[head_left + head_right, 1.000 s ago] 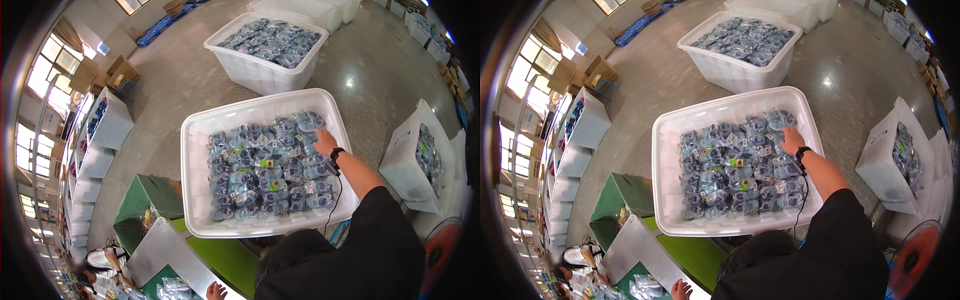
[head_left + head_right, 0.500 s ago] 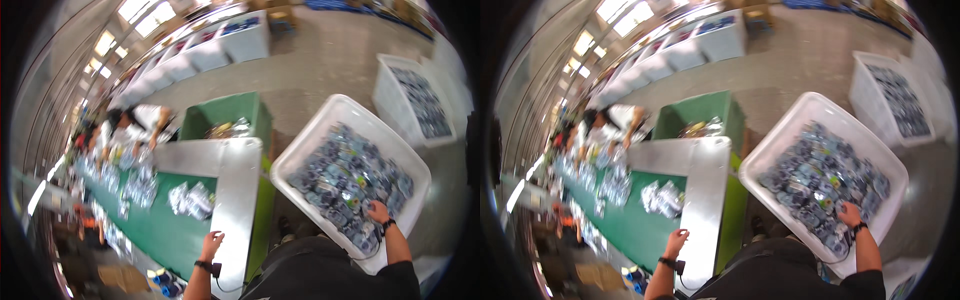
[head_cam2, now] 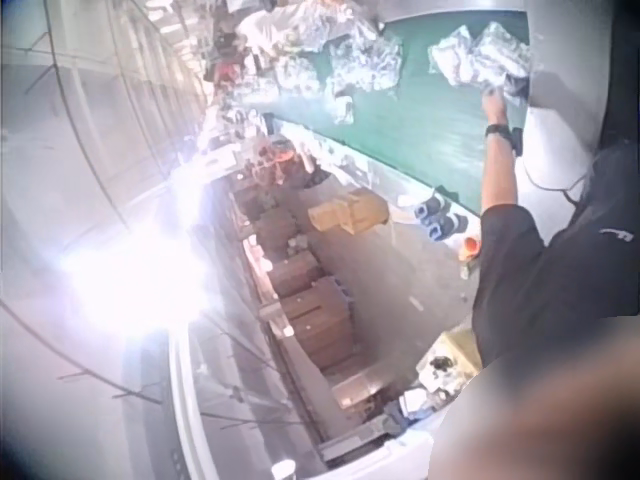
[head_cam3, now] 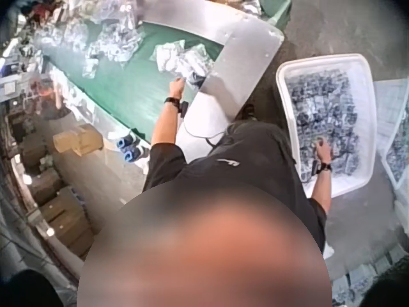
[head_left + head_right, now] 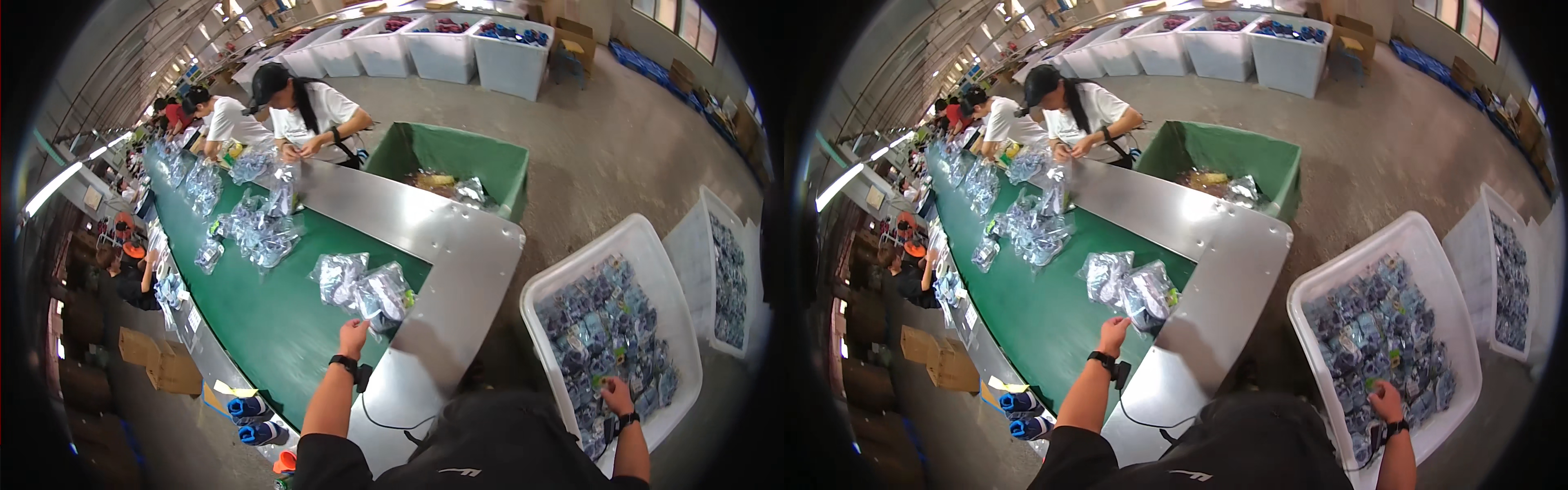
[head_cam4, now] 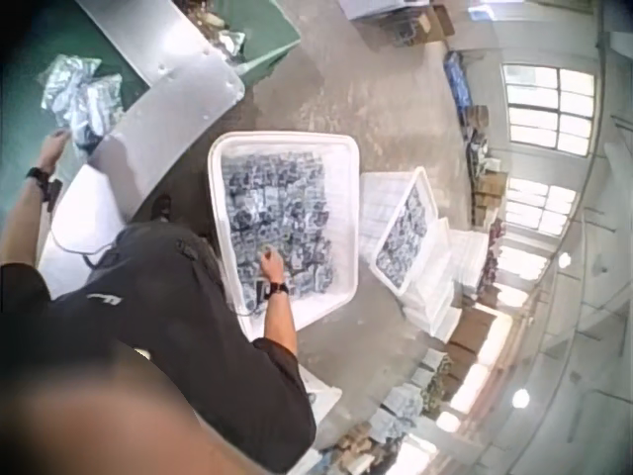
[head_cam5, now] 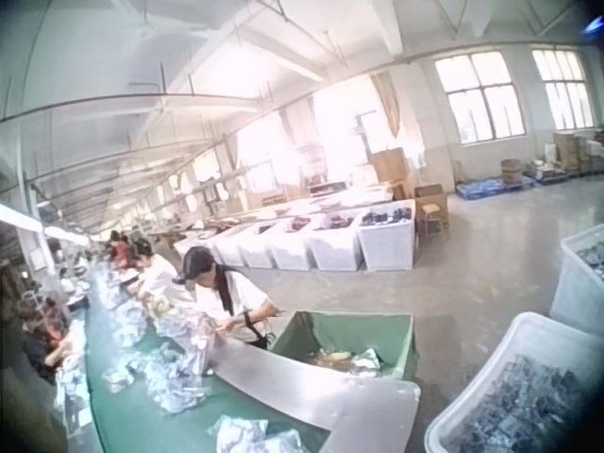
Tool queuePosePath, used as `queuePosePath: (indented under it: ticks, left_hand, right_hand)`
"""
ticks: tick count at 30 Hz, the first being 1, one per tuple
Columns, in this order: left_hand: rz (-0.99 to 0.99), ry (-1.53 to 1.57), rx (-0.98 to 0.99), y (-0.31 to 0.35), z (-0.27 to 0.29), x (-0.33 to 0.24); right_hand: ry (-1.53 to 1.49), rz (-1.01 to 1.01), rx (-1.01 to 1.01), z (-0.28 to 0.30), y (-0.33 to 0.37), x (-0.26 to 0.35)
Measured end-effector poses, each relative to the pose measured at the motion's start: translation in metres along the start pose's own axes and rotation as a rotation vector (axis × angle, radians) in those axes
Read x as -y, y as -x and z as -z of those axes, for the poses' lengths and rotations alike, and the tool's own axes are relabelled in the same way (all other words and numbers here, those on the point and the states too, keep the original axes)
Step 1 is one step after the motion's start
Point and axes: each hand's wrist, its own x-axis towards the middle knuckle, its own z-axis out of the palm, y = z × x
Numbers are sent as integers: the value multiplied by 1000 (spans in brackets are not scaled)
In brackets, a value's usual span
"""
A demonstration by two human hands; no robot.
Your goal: The person repeatedly picks packaged footwear from a large white bin and places them onto a green conveyor belt. The footwear appears to be sandals or slippers in clear plastic packaging. The person handles the items one by one in a continuous loop.
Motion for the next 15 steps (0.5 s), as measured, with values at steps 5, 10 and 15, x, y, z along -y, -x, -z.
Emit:
queuePosePath:
  ticks: [5, 10, 15]
  left_hand:
    - [171, 135, -57, -67, -24, 5]
    - [275, 213, -94, -85, -38, -7]
    - [282, 329, 100, -77, -42, 3]
  right_hand:
    - [42, 15, 17, -25, 14, 10]
    - [117, -80, 129, -29, 34, -3]
    - [93, -35, 224, -18, 52, 7]
